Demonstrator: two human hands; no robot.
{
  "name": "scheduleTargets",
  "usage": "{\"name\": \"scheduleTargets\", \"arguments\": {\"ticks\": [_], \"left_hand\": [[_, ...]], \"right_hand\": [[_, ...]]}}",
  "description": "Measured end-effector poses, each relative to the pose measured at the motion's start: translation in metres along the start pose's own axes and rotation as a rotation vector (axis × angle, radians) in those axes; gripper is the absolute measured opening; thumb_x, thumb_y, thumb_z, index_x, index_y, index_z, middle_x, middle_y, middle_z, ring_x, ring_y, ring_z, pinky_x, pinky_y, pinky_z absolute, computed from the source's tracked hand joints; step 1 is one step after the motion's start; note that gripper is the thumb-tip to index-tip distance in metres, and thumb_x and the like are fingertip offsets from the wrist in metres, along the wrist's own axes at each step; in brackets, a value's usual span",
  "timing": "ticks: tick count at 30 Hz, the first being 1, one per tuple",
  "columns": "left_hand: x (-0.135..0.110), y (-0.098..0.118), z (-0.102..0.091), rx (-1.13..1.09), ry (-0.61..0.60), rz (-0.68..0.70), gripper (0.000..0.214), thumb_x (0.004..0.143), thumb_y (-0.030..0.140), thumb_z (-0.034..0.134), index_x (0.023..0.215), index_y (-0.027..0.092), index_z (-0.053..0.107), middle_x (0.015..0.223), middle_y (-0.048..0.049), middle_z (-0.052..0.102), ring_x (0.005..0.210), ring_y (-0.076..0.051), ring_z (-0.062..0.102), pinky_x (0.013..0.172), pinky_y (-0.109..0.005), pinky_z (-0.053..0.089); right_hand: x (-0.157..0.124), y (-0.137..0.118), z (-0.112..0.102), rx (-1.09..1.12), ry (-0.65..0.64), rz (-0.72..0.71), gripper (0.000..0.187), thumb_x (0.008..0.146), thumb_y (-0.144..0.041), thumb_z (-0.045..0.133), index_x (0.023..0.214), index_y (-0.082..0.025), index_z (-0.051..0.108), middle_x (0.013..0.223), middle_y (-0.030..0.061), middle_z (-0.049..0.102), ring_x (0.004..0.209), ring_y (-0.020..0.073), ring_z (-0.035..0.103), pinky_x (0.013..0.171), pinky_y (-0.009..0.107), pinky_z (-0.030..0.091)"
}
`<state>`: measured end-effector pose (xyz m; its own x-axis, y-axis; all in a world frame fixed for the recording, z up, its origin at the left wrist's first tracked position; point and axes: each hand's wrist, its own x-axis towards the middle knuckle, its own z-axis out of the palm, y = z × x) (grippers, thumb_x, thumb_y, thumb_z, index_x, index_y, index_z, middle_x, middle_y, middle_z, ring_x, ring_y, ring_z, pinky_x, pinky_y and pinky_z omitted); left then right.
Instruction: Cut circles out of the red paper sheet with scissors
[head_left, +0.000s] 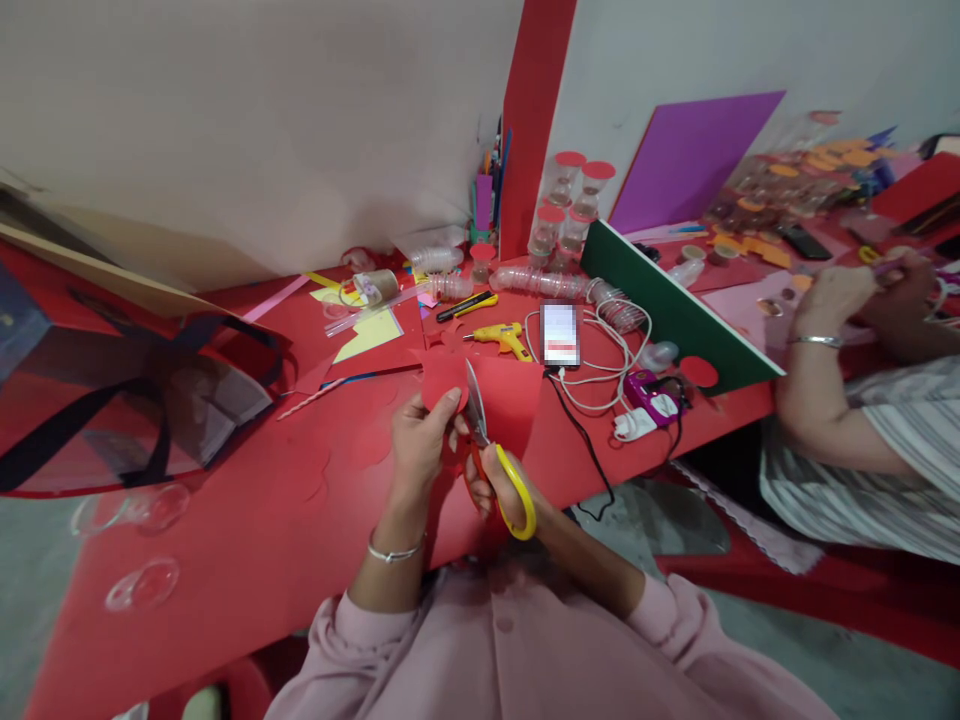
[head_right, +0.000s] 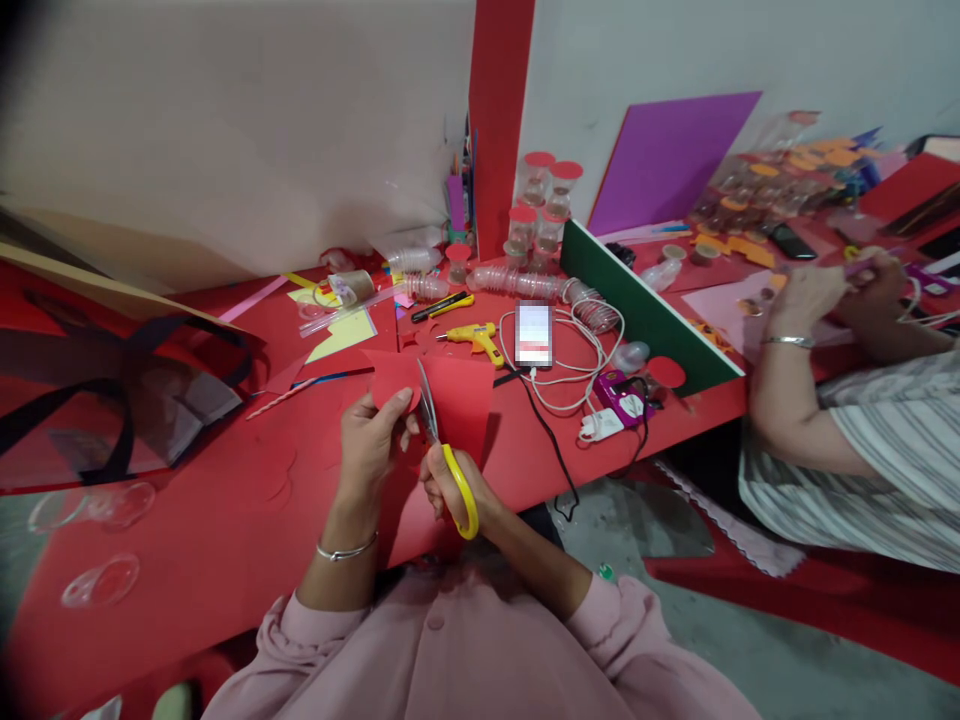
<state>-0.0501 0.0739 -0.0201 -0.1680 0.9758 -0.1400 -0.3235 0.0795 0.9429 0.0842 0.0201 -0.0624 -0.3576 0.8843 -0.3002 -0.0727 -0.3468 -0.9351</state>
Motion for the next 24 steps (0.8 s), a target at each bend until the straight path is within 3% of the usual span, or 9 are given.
{"name": "scheduleTargets", "arguments": {"ticks": [8, 13, 24], "left_hand": [[-0.001, 0.003, 0.001, 0.004, 0.010, 0.006, 0.034, 0.082, 0.040, 0.081, 0.062, 0.017, 0.065, 0.049, 0.0005, 0.062, 0.035, -0.007, 0.045, 0.038, -0.020, 0.033], [-0.001, 0.005, 0.001, 0.004, 0.011, 0.002, 0.035, 0.081, 0.040, 0.081, 0.061, 0.018, 0.064, 0.049, 0.0005, 0.062, 0.034, -0.007, 0.045, 0.038, -0.020, 0.032], [-0.001, 0.003, -0.001, -0.006, 0.021, -0.010, 0.035, 0.081, 0.041, 0.082, 0.062, 0.017, 0.064, 0.049, 0.0000, 0.062, 0.035, -0.006, 0.044, 0.038, -0.019, 0.031]], "right_hand": [[-0.004, -0.004, -0.005, -0.029, -0.018, -0.011, 0.080, 0.085, -0.098, 0.036, 0.079, -0.021, 0.056, 0.054, -0.0040, 0.045, 0.044, 0.0123, 0.045, 0.045, 0.026, 0.039], [-0.005, -0.013, -0.005, -0.021, -0.023, 0.005, 0.083, 0.077, -0.103, 0.037, 0.075, -0.022, 0.051, 0.051, -0.0073, 0.038, 0.042, 0.0098, 0.038, 0.043, 0.024, 0.037], [-0.006, -0.007, -0.012, -0.003, -0.050, 0.029, 0.078, 0.081, -0.099, 0.043, 0.078, -0.022, 0.051, 0.052, -0.0092, 0.034, 0.042, 0.0083, 0.031, 0.041, 0.022, 0.035]]}}
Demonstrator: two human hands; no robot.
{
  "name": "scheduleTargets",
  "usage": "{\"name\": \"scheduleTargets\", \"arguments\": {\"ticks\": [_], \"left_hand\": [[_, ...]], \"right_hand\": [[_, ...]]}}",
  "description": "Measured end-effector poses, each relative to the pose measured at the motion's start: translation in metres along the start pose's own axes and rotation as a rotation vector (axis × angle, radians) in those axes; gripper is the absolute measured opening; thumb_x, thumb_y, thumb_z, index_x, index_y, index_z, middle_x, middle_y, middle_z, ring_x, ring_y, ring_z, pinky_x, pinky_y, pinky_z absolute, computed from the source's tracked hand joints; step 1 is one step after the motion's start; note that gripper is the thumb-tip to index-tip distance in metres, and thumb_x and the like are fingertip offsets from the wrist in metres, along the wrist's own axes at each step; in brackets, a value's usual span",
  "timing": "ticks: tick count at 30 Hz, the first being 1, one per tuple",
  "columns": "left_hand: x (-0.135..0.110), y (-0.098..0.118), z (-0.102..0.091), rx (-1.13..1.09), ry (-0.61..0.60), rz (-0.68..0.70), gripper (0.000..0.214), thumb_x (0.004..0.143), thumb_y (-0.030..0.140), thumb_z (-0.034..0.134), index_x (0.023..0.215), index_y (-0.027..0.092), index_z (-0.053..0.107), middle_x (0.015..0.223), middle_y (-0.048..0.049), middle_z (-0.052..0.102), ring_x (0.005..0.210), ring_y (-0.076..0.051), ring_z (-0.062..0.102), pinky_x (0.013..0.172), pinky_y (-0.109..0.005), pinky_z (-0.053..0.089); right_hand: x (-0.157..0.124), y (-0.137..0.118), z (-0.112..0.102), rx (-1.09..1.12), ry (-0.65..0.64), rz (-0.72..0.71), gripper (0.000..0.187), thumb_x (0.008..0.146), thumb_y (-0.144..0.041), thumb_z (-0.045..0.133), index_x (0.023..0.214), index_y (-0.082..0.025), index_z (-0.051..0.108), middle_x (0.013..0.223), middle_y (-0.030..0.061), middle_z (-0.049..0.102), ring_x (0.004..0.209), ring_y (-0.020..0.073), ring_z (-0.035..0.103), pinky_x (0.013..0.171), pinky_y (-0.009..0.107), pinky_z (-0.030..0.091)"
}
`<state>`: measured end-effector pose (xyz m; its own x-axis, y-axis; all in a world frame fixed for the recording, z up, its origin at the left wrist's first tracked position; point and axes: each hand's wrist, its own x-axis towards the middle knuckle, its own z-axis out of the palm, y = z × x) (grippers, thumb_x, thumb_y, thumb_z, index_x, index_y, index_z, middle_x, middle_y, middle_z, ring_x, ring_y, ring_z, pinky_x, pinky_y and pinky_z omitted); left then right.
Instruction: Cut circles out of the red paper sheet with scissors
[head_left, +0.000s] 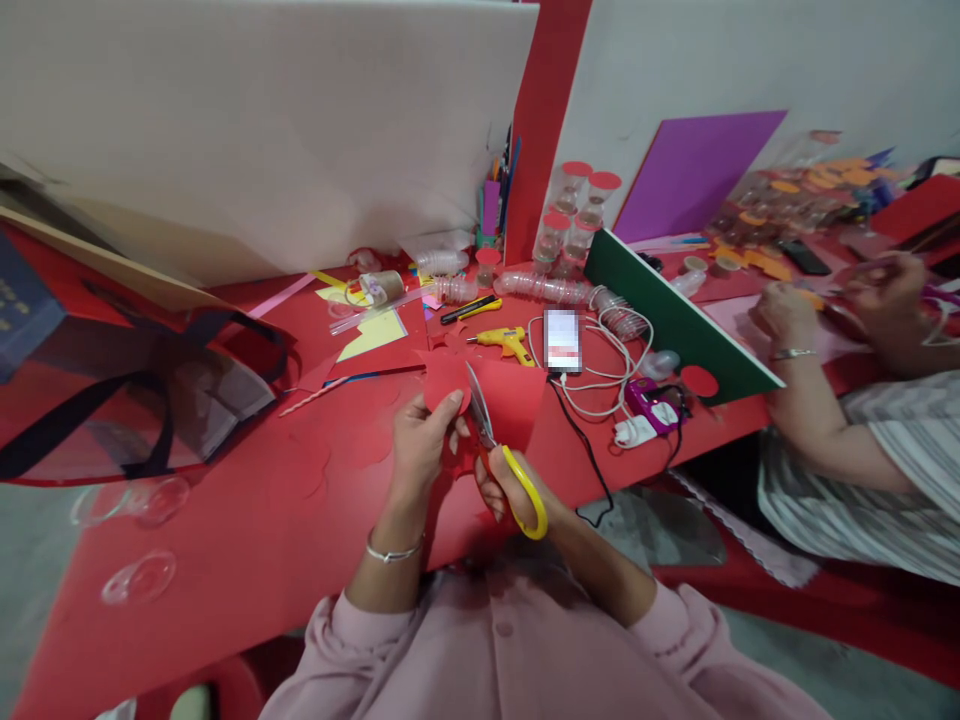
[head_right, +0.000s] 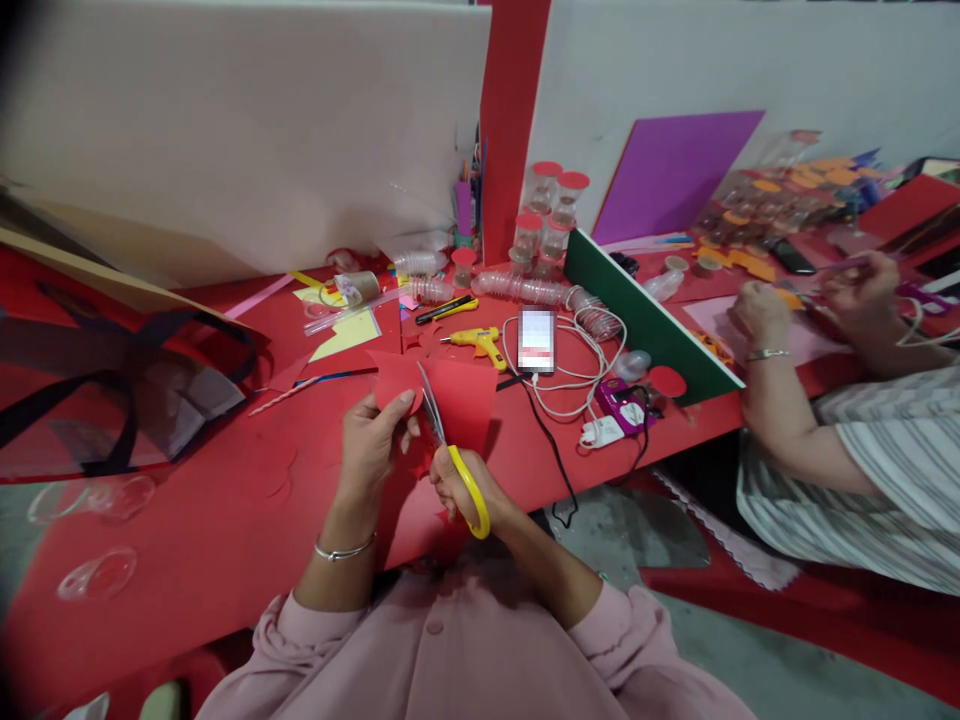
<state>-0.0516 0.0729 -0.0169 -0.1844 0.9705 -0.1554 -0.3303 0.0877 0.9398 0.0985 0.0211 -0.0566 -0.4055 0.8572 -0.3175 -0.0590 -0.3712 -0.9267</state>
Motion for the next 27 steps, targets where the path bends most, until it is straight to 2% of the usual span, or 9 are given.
{"name": "scheduleTargets", "arguments": {"ticks": [16, 22, 27], "left_hand": [[-0.001, 0.005, 0.002, -0.058, -0.003, -0.008, 0.035, 0.077, 0.039, 0.084, 0.062, 0.016, 0.063, 0.048, -0.0004, 0.063, 0.032, -0.006, 0.044, 0.036, -0.018, 0.031], [0.002, 0.007, 0.004, -0.114, -0.015, -0.026, 0.042, 0.080, 0.055, 0.082, 0.073, 0.018, 0.064, 0.046, 0.0013, 0.063, 0.028, -0.008, 0.046, 0.031, -0.018, 0.028], [0.004, 0.006, 0.004, -0.091, 0.004, -0.003, 0.046, 0.080, 0.060, 0.081, 0.074, 0.019, 0.063, 0.043, 0.0031, 0.060, 0.026, -0.008, 0.042, 0.029, -0.018, 0.026]], "right_hand": [[-0.004, -0.011, -0.006, -0.073, -0.019, -0.011, 0.076, 0.082, -0.098, 0.043, 0.076, -0.022, 0.048, 0.050, -0.0093, 0.036, 0.039, 0.0083, 0.033, 0.038, 0.022, 0.037], [-0.006, -0.010, -0.007, -0.070, -0.003, -0.003, 0.077, 0.081, -0.099, 0.045, 0.078, -0.022, 0.050, 0.051, -0.0095, 0.037, 0.039, 0.0079, 0.034, 0.038, 0.022, 0.037], [-0.005, -0.003, -0.007, -0.053, -0.019, -0.020, 0.076, 0.083, -0.096, 0.045, 0.079, -0.021, 0.052, 0.051, -0.0101, 0.036, 0.039, 0.0073, 0.033, 0.039, 0.021, 0.037]]}}
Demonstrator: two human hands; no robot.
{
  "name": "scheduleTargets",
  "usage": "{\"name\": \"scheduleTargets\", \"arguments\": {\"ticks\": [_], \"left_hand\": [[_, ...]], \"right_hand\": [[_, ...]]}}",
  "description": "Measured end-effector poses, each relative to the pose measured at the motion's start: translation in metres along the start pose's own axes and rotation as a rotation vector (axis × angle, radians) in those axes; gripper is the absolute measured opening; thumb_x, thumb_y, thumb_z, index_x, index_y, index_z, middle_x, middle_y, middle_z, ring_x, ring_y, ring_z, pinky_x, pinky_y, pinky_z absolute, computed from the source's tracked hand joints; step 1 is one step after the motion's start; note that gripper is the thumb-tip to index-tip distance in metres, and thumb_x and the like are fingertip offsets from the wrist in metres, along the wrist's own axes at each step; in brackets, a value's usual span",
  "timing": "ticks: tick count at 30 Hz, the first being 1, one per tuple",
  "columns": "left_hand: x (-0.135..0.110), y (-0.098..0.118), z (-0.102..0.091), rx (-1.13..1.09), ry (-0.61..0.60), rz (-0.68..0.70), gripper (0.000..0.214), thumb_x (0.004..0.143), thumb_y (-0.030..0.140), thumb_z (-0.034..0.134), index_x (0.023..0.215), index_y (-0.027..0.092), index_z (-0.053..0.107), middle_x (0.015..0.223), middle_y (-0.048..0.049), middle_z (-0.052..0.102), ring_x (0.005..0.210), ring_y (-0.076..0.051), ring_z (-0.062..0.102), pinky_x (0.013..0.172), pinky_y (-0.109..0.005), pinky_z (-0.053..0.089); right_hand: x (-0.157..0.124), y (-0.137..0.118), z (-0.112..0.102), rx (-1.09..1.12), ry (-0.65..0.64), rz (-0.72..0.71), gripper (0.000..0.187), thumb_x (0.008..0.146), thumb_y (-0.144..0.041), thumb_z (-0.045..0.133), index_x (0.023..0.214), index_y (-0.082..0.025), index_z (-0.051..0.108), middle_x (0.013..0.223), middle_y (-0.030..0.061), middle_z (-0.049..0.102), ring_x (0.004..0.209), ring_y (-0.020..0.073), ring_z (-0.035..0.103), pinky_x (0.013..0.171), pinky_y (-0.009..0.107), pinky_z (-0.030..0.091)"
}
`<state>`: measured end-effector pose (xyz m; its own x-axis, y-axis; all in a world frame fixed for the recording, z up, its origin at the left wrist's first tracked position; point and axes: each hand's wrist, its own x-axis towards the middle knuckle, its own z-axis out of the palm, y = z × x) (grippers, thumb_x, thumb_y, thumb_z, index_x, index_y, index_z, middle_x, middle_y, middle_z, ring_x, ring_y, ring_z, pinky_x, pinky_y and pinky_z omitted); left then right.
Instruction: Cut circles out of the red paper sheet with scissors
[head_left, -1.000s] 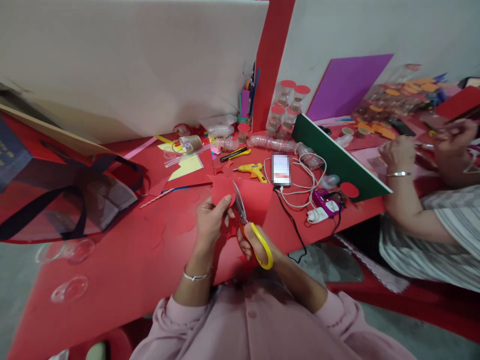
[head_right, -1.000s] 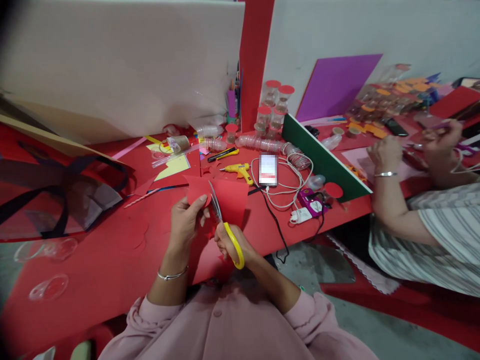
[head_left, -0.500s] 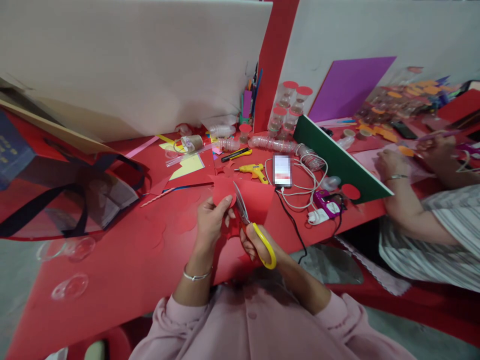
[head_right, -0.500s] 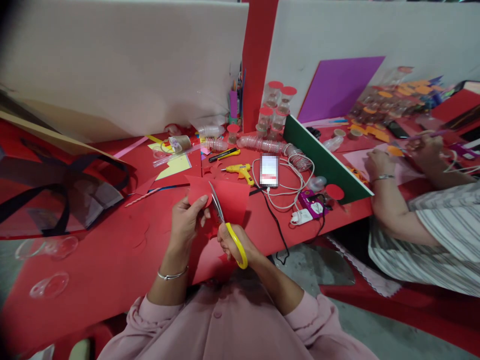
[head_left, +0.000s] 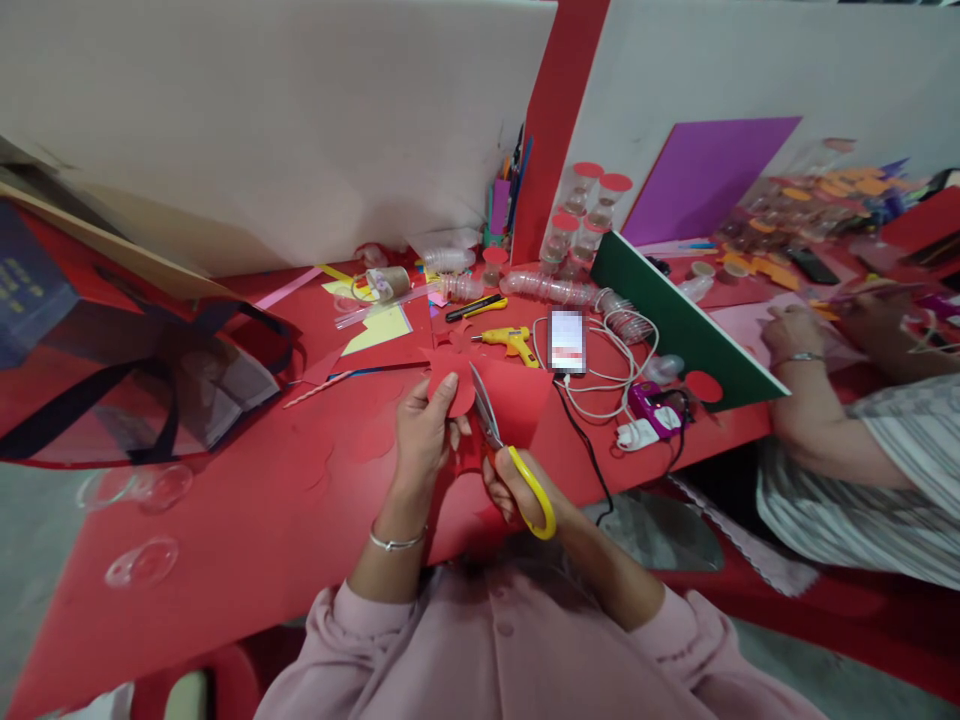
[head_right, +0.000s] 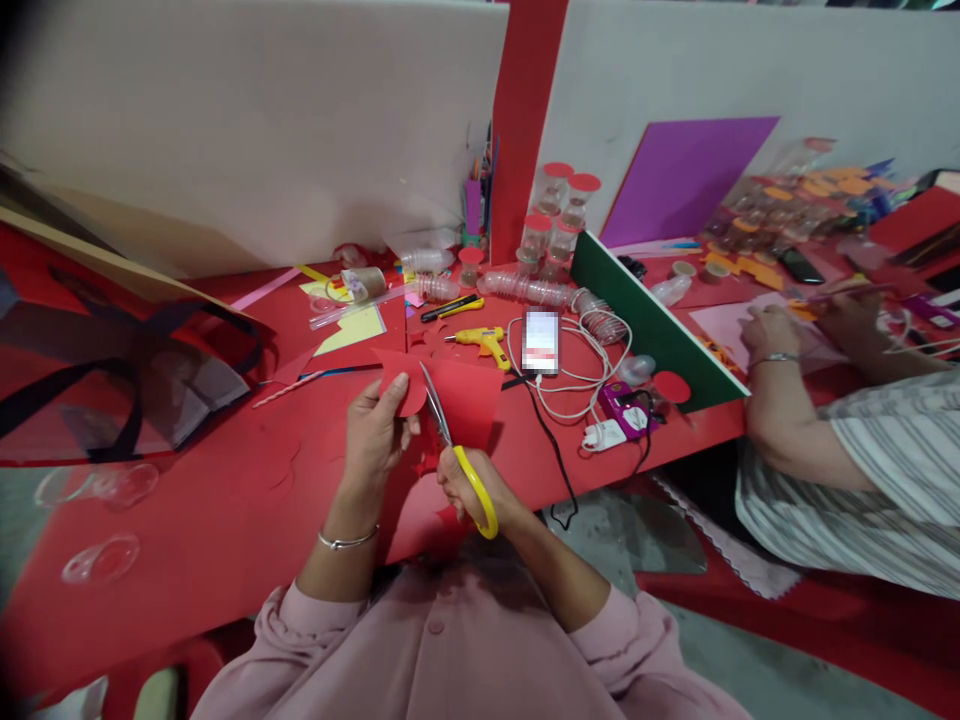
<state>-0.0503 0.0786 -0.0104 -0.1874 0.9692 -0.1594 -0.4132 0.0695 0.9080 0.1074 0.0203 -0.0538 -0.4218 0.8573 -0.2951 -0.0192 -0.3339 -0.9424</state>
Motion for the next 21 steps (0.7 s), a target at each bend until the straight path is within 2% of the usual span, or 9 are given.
{"name": "scheduleTargets", "arguments": {"ticks": [12, 21], "left_hand": [[0.0001, -0.0006, -0.0039, -0.005, 0.012, 0.004, 0.043, 0.082, 0.057, 0.081, 0.070, 0.019, 0.063, 0.042, 0.0027, 0.059, 0.026, -0.007, 0.041, 0.029, -0.018, 0.026], [-0.0014, 0.0017, -0.0035, 0.008, 0.019, -0.030, 0.047, 0.078, 0.060, 0.083, 0.071, 0.019, 0.063, 0.042, 0.0028, 0.059, 0.026, -0.007, 0.041, 0.029, -0.018, 0.025]], "right_hand": [[-0.0018, -0.0085, -0.0015, -0.049, -0.008, 0.039, 0.078, 0.079, -0.099, 0.046, 0.076, -0.021, 0.050, 0.049, -0.0097, 0.036, 0.038, 0.0073, 0.032, 0.038, 0.021, 0.035], [-0.0055, -0.0078, -0.0090, -0.088, -0.026, 0.050, 0.076, 0.082, -0.097, 0.046, 0.075, -0.021, 0.049, 0.050, -0.0097, 0.036, 0.039, 0.0071, 0.032, 0.039, 0.021, 0.031]]}}
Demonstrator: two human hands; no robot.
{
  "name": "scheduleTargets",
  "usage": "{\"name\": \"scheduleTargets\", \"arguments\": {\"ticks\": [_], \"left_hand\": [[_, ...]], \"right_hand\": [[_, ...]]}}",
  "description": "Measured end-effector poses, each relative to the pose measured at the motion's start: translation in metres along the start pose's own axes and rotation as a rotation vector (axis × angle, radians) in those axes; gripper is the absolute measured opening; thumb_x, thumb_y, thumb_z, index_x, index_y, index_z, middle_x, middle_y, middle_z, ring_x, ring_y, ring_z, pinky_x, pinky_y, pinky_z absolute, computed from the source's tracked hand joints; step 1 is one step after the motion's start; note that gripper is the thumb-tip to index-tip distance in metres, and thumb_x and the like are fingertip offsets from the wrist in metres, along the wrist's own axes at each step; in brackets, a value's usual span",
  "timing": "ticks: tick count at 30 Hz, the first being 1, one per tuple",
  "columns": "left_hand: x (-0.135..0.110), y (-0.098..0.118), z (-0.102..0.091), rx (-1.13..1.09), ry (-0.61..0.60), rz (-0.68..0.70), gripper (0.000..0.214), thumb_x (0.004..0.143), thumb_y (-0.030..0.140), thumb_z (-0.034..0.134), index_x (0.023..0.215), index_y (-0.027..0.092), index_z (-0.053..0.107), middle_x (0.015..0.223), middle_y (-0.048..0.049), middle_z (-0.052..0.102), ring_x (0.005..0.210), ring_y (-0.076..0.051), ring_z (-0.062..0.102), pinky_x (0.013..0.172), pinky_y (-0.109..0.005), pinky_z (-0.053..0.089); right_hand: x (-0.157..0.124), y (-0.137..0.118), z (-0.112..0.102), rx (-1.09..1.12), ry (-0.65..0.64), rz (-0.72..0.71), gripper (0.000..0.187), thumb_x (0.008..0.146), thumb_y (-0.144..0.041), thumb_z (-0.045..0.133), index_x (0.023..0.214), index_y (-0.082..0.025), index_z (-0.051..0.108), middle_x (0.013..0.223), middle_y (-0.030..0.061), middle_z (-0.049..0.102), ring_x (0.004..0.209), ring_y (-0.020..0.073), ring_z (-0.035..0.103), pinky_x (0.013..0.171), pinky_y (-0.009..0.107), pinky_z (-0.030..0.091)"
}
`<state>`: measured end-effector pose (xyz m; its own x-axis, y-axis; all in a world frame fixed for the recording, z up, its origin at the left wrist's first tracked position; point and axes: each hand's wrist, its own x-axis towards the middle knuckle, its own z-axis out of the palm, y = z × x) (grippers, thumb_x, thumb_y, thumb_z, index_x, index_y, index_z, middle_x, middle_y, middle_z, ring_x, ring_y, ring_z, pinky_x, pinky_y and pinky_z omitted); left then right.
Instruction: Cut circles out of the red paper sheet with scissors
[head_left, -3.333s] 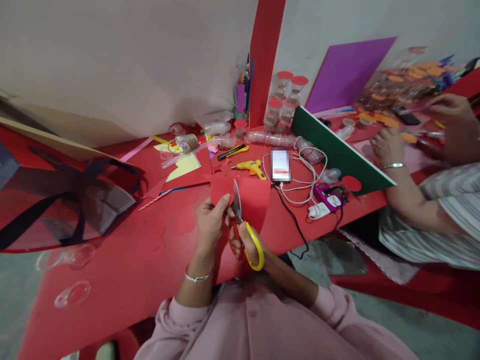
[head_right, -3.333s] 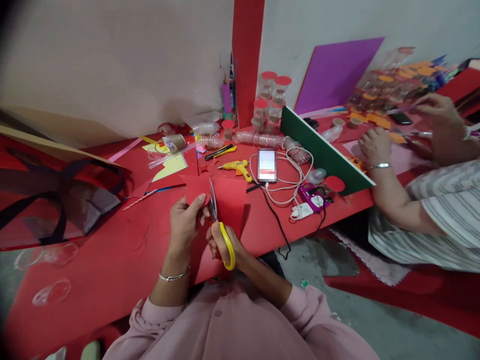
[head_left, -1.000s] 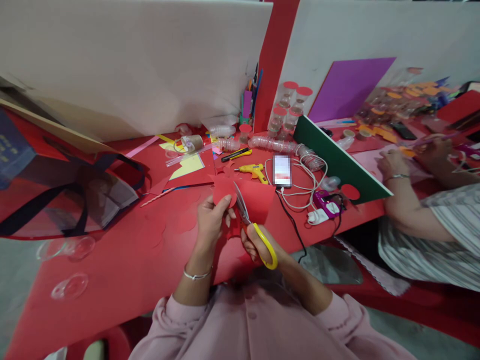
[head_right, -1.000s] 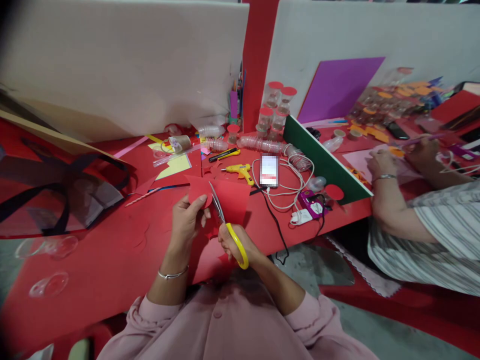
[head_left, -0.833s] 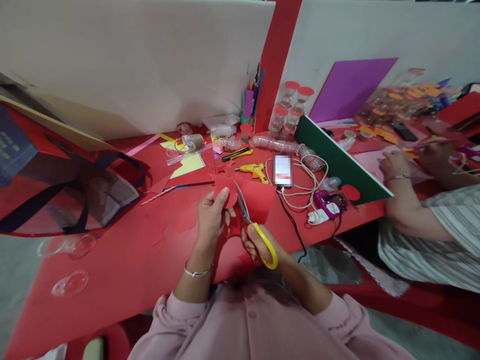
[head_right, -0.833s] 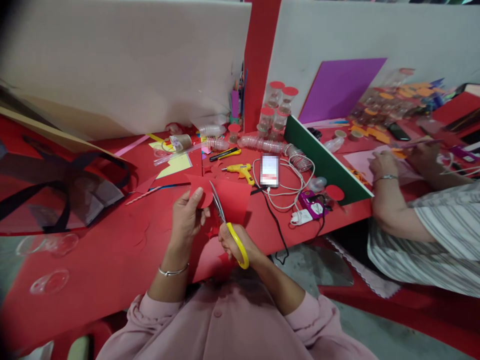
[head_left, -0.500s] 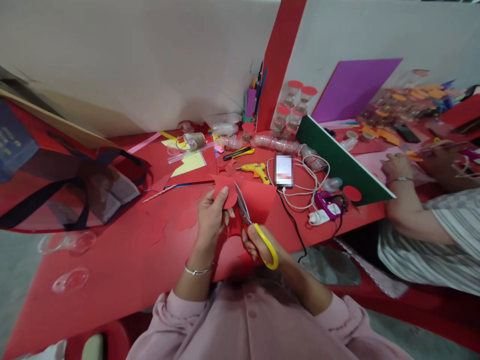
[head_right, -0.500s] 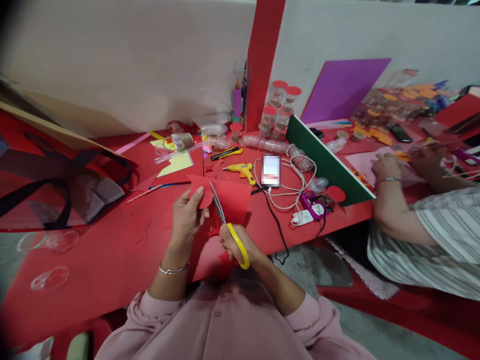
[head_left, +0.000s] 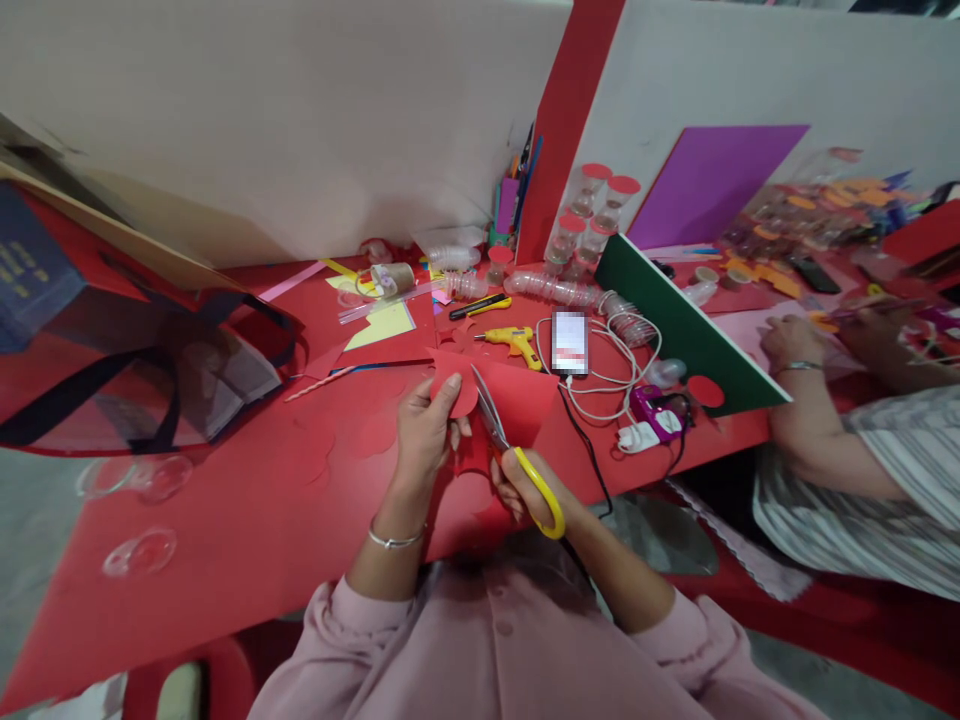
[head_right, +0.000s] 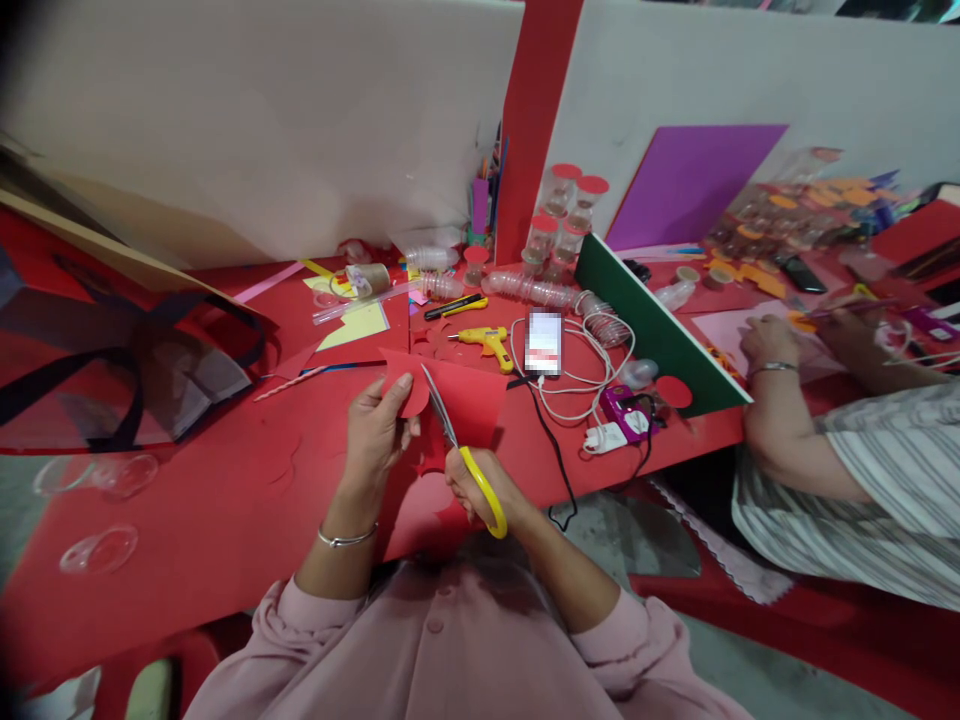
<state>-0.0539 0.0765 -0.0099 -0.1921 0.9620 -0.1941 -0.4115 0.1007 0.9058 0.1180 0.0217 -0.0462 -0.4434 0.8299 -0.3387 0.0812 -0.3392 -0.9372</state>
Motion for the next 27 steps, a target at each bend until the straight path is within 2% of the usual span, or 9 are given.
{"name": "scheduleTargets", "arguments": {"ticks": [7, 15, 27], "left_hand": [[0.000, -0.002, -0.002, -0.015, -0.021, 0.015, 0.043, 0.082, 0.057, 0.081, 0.072, 0.018, 0.064, 0.042, 0.0024, 0.060, 0.026, -0.008, 0.041, 0.029, -0.019, 0.026], [0.001, -0.004, -0.002, -0.017, -0.033, 0.030, 0.043, 0.082, 0.056, 0.081, 0.072, 0.018, 0.064, 0.043, 0.0022, 0.060, 0.026, -0.007, 0.041, 0.030, -0.018, 0.026], [0.000, -0.006, -0.003, -0.016, -0.029, -0.022, 0.045, 0.080, 0.060, 0.082, 0.075, 0.018, 0.064, 0.043, 0.0021, 0.061, 0.025, -0.008, 0.042, 0.029, -0.018, 0.027]], "right_hand": [[0.000, -0.002, -0.004, -0.021, -0.013, -0.006, 0.075, 0.084, -0.096, 0.046, 0.074, -0.021, 0.050, 0.051, -0.0091, 0.036, 0.039, 0.0069, 0.032, 0.037, 0.021, 0.031], [-0.004, -0.006, -0.013, -0.065, 0.006, 0.047, 0.077, 0.079, -0.099, 0.047, 0.073, -0.022, 0.048, 0.051, -0.0091, 0.034, 0.038, 0.0071, 0.030, 0.035, 0.022, 0.031], [-0.008, -0.019, -0.018, -0.068, -0.015, 0.081, 0.077, 0.079, -0.098, 0.051, 0.070, -0.022, 0.045, 0.050, -0.0111, 0.030, 0.037, 0.0047, 0.027, 0.034, 0.019, 0.025]]}}
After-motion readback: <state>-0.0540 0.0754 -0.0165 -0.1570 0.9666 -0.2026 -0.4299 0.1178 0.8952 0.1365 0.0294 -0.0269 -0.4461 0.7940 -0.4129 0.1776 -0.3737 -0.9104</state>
